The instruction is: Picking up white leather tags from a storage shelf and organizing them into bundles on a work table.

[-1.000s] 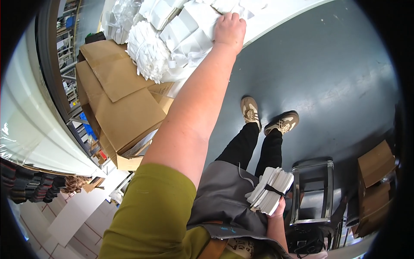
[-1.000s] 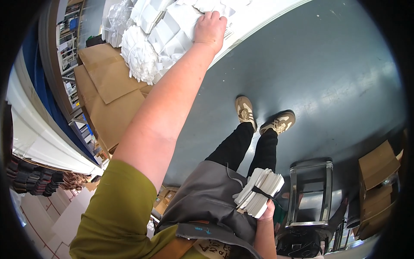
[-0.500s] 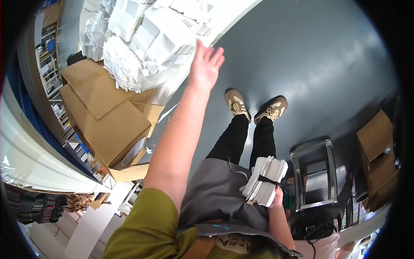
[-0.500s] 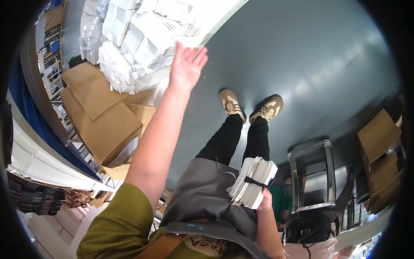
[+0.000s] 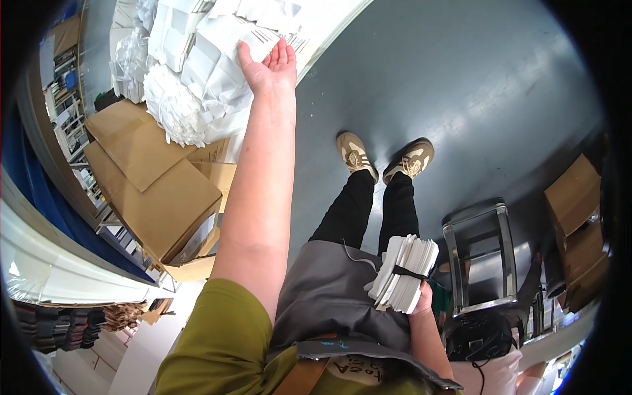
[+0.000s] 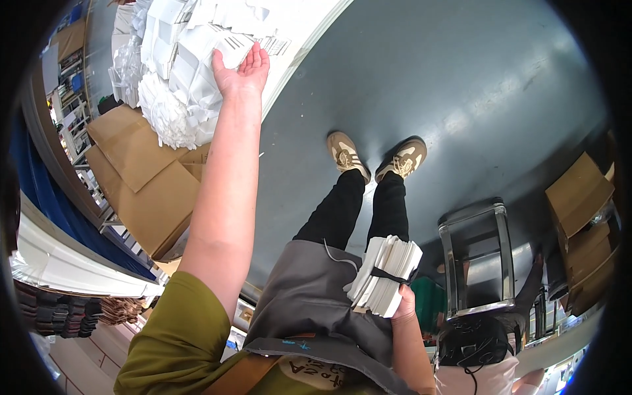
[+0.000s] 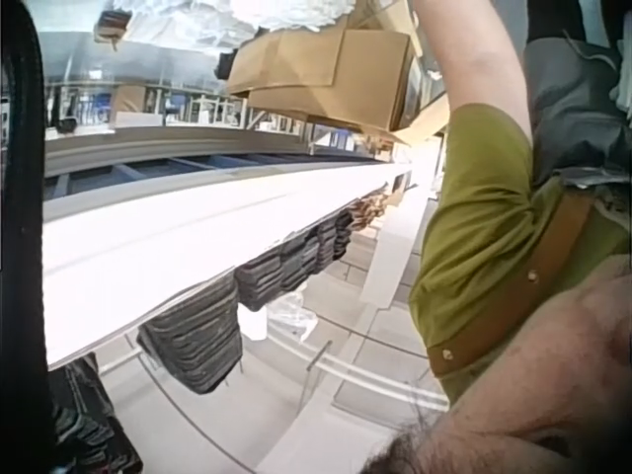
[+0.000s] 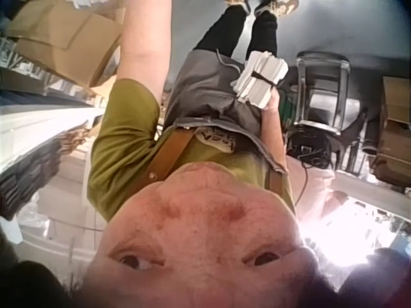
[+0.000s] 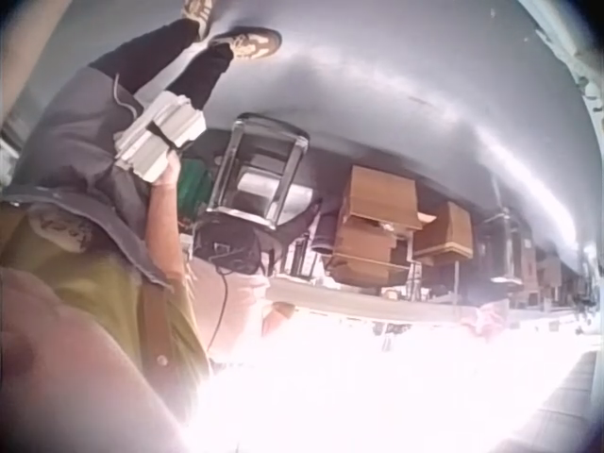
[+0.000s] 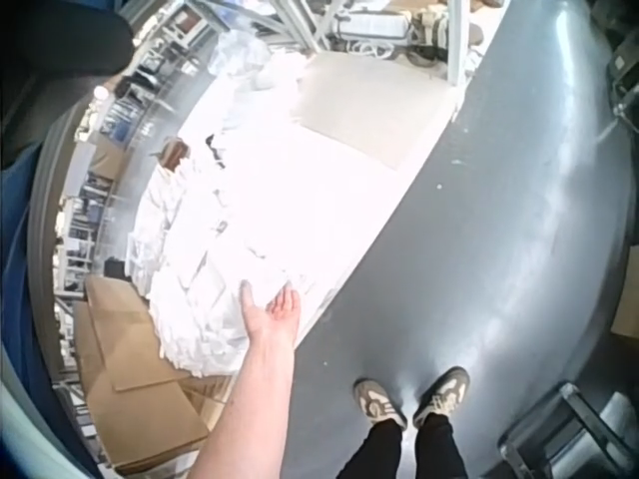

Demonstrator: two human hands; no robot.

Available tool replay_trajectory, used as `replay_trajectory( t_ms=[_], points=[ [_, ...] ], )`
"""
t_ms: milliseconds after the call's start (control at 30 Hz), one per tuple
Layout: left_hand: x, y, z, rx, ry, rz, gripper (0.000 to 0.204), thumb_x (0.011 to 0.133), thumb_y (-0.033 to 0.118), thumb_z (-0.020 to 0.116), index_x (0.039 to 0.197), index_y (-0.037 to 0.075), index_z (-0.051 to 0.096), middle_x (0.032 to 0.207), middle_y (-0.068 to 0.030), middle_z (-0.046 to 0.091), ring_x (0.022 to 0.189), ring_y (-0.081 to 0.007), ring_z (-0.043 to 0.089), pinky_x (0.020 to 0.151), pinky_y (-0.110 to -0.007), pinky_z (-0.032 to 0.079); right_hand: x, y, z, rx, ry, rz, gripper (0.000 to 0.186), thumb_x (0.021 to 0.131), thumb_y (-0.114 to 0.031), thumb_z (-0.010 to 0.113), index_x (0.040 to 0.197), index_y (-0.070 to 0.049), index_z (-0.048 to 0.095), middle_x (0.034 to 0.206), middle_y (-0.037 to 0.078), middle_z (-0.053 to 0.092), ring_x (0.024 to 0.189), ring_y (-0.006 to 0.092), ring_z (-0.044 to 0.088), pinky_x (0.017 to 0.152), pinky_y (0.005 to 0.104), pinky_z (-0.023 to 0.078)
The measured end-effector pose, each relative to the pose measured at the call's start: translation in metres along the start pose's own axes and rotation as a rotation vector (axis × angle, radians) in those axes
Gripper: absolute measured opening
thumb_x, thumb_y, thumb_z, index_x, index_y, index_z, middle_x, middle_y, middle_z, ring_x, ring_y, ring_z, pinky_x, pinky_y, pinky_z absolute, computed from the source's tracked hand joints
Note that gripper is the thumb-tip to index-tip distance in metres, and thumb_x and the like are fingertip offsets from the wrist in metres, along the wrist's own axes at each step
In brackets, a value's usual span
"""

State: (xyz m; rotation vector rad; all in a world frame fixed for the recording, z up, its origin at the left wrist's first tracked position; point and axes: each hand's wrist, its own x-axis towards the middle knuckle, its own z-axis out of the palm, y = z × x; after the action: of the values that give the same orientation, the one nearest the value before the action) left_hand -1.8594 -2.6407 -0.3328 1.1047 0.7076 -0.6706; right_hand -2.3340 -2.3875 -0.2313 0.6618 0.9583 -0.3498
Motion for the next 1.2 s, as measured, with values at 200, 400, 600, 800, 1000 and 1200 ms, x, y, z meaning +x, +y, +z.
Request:
replay_trajectory(
  t_ms=[200,400,600,800,1000,1200],
  points=[
    [0.001,-0.016,-0.010,0.046,-0.048,0.042,0.079,0.078,0.048,0.071,0.120,-0.010,0.037,0.120,-0.0162,0.044,0.116,-0.0270,0.049,0.104,-0.040,0.037,0.010,-0.006,0.004,-0.008,0.002,0.031,0.074,0.067,-0.027,0.077,0.130,-0.001,0.047,0.120,0.016,0.060,0.107,0.0337,0.060,0.092,0.0471,0.050],
    [0.011,-0.020,-0.004,-0.065,-0.093,0.031,0.062,0.078,0.044,0.073,0.110,-0.004,0.051,0.108,-0.0096,0.057,0.107,-0.0207,0.054,0.099,-0.035,0.043,0.015,-0.012,0.011,-0.040,0.016,0.024,0.074,0.067,-0.027,0.078,0.129,-0.001,0.048,0.119,0.016,0.060,0.106,0.0338,0.060,0.091,0.0471,0.051],
    [0.006,-0.021,0.005,-0.240,-0.150,0.014,0.062,0.077,0.032,0.074,0.116,-0.009,0.046,0.111,-0.0144,0.056,0.104,-0.0255,0.057,0.088,-0.039,0.054,0.015,-0.017,0.014,-0.057,0.030,0.018,0.073,0.068,-0.027,0.078,0.129,-0.001,0.049,0.119,0.016,0.060,0.107,0.0341,0.060,0.092,0.0474,0.050],
    [0.012,-0.030,-0.015,-0.297,-0.233,-0.013,0.063,0.075,0.028,0.075,0.118,-0.007,0.047,0.116,-0.0158,0.052,0.107,-0.0280,0.056,0.093,-0.040,0.053,0.016,-0.017,0.002,-0.095,0.025,0.037,0.079,0.069,-0.034,0.077,0.133,-0.001,0.045,0.124,0.017,0.057,0.111,0.0356,0.057,0.096,0.0488,0.047],
    [0.015,-0.008,-0.030,-0.128,-0.369,-0.030,0.064,0.074,0.022,0.074,0.123,-0.005,0.043,0.121,-0.0167,0.048,0.116,-0.0317,0.049,0.104,-0.044,0.044,0.015,-0.020,-0.005,-0.161,0.014,0.015,0.086,0.069,-0.040,0.076,0.137,-0.002,0.040,0.130,0.018,0.053,0.117,0.0365,0.053,0.099,0.0503,0.044],
    [0.011,0.014,-0.053,0.170,-0.430,-0.035,0.060,0.080,0.020,0.070,0.128,-0.001,0.042,0.123,-0.0189,0.046,0.117,-0.0361,0.047,0.090,-0.039,0.047,0.029,-0.022,0.053,-0.174,0.019,0.013,0.083,0.065,-0.033,0.077,0.134,-0.001,0.043,0.124,0.017,0.056,0.113,0.0339,0.056,0.098,0.0470,0.045]
  ],
)
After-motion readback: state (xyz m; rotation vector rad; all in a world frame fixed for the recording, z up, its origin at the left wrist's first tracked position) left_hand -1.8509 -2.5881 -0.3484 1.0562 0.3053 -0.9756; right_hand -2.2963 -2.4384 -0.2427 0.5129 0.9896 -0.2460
